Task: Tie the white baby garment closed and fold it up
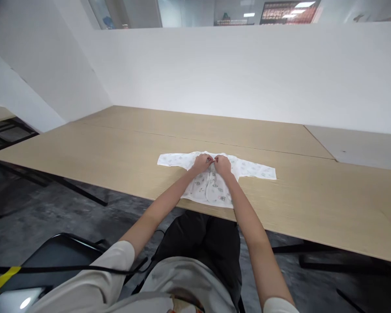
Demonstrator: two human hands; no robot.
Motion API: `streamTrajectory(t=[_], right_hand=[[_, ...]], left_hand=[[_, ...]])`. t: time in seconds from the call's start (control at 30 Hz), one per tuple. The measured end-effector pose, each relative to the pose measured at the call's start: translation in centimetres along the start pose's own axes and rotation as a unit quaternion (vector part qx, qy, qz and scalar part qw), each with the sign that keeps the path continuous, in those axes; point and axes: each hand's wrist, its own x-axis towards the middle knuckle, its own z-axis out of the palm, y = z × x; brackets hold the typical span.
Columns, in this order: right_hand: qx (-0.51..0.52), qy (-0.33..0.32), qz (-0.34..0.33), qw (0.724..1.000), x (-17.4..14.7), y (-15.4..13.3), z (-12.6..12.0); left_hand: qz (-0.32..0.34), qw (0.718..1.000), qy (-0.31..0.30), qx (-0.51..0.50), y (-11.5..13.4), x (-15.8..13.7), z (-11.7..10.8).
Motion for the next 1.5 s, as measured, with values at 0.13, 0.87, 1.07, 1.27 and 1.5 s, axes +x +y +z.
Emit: streamTrajectory(t=[0.13,0.87,1.07,1.27,1.5], right_hand=[[0.038,0.004,-0.008,0.999,0.1,0.3,0.2],[0.2,0.017,0.09,0.976,-1.3,0.3,-1.8],[0.084,-0.014,0.037,0.996,-3.7,0.3,-2.4],[-0.021,-0.027,-0.027,0.999,-4.7,0.0,-1.9],[-0.015,-0.04,-0.043,0.998,-4.6,-0.1,-2.3]], left_hand=[[0.001,1.0,-0.003,0.009,-0.1,0.0,0.4],[0.057,0.982,-0.049,-0.171,0.2,-0.3,-0.5],[-0.005,0.978,-0.082,-0.19,-0.2,-2.7,-1.5],[-0.034,0.996,-0.052,-0.06,0.8,-4.1,-1.7],[-0.002,0.999,-0.039,-0.014,1.8,-4.5,-2.1]])
